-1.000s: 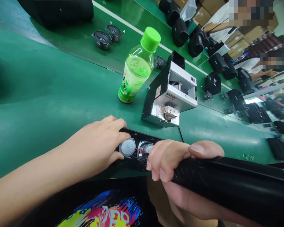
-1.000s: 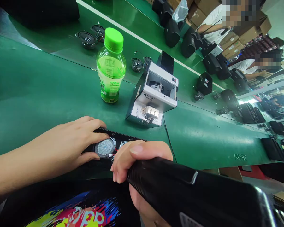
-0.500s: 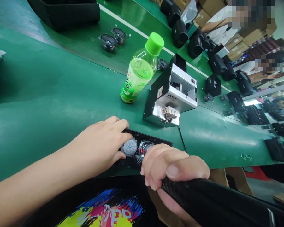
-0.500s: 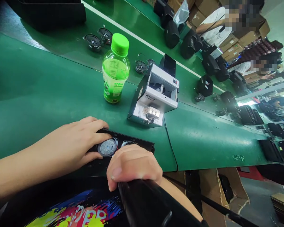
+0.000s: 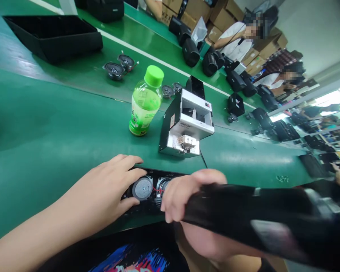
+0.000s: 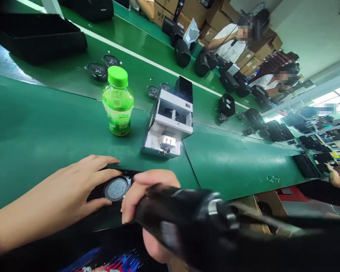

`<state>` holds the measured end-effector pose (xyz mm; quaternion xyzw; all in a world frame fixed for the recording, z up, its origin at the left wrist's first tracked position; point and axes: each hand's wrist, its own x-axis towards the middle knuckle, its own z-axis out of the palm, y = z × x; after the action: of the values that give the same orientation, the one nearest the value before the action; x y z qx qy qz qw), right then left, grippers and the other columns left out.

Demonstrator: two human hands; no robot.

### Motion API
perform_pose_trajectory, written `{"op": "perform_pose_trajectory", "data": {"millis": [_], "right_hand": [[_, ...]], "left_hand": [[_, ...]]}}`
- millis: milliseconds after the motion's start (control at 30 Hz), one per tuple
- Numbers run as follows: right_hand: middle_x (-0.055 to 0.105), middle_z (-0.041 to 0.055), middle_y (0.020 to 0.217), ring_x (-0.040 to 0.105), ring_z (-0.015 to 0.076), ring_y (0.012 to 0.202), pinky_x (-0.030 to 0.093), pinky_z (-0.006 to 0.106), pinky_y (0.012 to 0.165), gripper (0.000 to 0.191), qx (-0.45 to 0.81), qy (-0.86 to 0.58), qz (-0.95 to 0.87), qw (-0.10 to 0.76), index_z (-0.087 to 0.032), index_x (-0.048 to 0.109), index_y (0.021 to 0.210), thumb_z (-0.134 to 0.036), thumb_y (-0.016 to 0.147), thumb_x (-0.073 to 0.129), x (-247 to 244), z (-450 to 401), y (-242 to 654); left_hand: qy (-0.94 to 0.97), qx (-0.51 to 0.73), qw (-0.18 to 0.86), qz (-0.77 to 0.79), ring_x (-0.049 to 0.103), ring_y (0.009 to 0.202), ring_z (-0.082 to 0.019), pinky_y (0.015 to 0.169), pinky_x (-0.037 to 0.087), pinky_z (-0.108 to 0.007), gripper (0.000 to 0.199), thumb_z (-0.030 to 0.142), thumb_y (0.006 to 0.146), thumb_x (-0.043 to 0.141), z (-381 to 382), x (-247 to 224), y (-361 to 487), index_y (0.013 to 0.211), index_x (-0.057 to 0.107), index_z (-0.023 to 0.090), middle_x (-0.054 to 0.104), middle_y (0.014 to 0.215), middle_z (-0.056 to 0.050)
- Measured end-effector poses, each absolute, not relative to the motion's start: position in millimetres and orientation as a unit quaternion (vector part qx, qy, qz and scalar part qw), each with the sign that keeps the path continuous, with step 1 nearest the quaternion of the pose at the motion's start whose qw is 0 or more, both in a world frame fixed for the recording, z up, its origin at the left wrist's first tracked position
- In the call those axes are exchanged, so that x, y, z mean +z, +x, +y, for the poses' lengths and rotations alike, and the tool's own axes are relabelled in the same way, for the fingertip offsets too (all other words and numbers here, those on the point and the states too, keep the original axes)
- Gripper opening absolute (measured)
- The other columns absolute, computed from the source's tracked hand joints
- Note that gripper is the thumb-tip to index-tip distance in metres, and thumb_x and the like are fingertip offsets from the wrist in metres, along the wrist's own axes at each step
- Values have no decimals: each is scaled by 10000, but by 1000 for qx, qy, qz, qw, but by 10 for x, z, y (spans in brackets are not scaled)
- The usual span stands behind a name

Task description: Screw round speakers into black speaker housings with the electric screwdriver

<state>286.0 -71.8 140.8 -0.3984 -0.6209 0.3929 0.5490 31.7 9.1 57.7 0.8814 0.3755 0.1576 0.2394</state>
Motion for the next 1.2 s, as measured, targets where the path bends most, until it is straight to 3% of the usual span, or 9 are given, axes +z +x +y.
{"op": "perform_pose_trajectory", "data": {"millis": [133, 233, 300, 333, 433, 667, 833, 1000, 1200], "right_hand": [[754, -32, 721, 690, 239, 520, 687, 424, 582, 593, 343, -353, -541, 682, -428, 948, 1481, -882, 1247, 646, 1827, -387, 3241], [785, -33, 698, 713, 214, 543, 646, 382, 561, 575, 254, -336, -553, 719, -391, 991, 1167, -944, 1088, 857, 1979, 55, 3421], [755, -51, 639, 675, 196, 487, 575, 345, 499, 705, 236, -347, -556, 718, -369, 921, 1026, -1068, 993, 836, 1955, 326, 3435], [735, -59, 612, 647, 190, 458, 540, 334, 468, 766, 239, -351, -555, 716, -362, 885, 991, -1123, 953, 810, 1919, 425, 3420], [707, -68, 600, 607, 193, 435, 503, 327, 429, 838, 276, -364, -545, 703, -351, 860, 1021, -1177, 905, 785, 1811, 550, 3360], [815, 4, 847, 901, 321, 804, 741, 415, 599, 745, 369, -382, -597, 601, -358, 873, 1324, -1011, 969, 928, 1963, 486, 3225], [814, 6, 858, 904, 335, 840, 779, 458, 665, 723, 413, -342, -627, 565, -372, 874, 1374, -939, 948, 1014, 2023, 282, 3187], [809, -23, 770, 788, 245, 624, 723, 420, 633, 582, 469, -313, -543, 623, -358, 884, 1349, -900, 1148, 817, 1840, 69, 3098], [792, -64, 650, 727, 208, 486, 628, 383, 523, 695, 526, -335, -539, 566, -383, 839, 1189, -1058, 1023, 820, 1570, 214, 2848]], "left_hand": [[855, 213, 268, 391, 893, 1470, -460, 1112, 812, -640, 531, 649, 1039, 976, 52, 385, 116, 1527, 857, 477, 707, 1913, -52], [814, 237, 317, 424, 760, 1705, -524, 1281, 774, -636, 994, 834, 909, 1064, -70, 217, -62, 1774, 695, 509, 530, 2078, -49], [800, 242, 335, 435, 642, 1816, -584, 1445, 660, -718, 1352, 821, 838, 1114, -178, 99, -163, 1977, 455, 511, 472, 2121, -56], [797, 242, 337, 440, 624, 1830, -591, 1501, 596, -744, 1425, 763, 840, 1120, -230, 42, -202, 2022, 367, 511, 483, 2119, -52], [786, 239, 335, 462, 647, 1825, -551, 1560, 518, -727, 1406, 549, 896, 1061, -328, -93, -254, 2056, 266, 529, 547, 2085, -18], [808, 254, 344, 406, 757, 1738, -493, 1382, 732, -648, 1420, 521, 910, 1104, -243, -41, -13, 2064, 276, 525, 657, 1995, -89], [765, 261, 400, 431, 668, 1822, -512, 1502, 609, -721, 1512, 417, 859, 1189, -323, 61, 277, 2065, 281, 496, 577, 2051, -136], [759, 295, 421, 400, 671, 1814, -527, 1523, 576, -734, 1518, 653, 834, 1202, -284, -88, 326, 2055, 315, 493, 598, 2031, -154], [773, 331, 403, 361, 721, 1776, -476, 1494, 621, -674, 1393, 884, 973, 1023, -228, -102, 348, 2065, 243, 512, 629, 2007, -141]]}}
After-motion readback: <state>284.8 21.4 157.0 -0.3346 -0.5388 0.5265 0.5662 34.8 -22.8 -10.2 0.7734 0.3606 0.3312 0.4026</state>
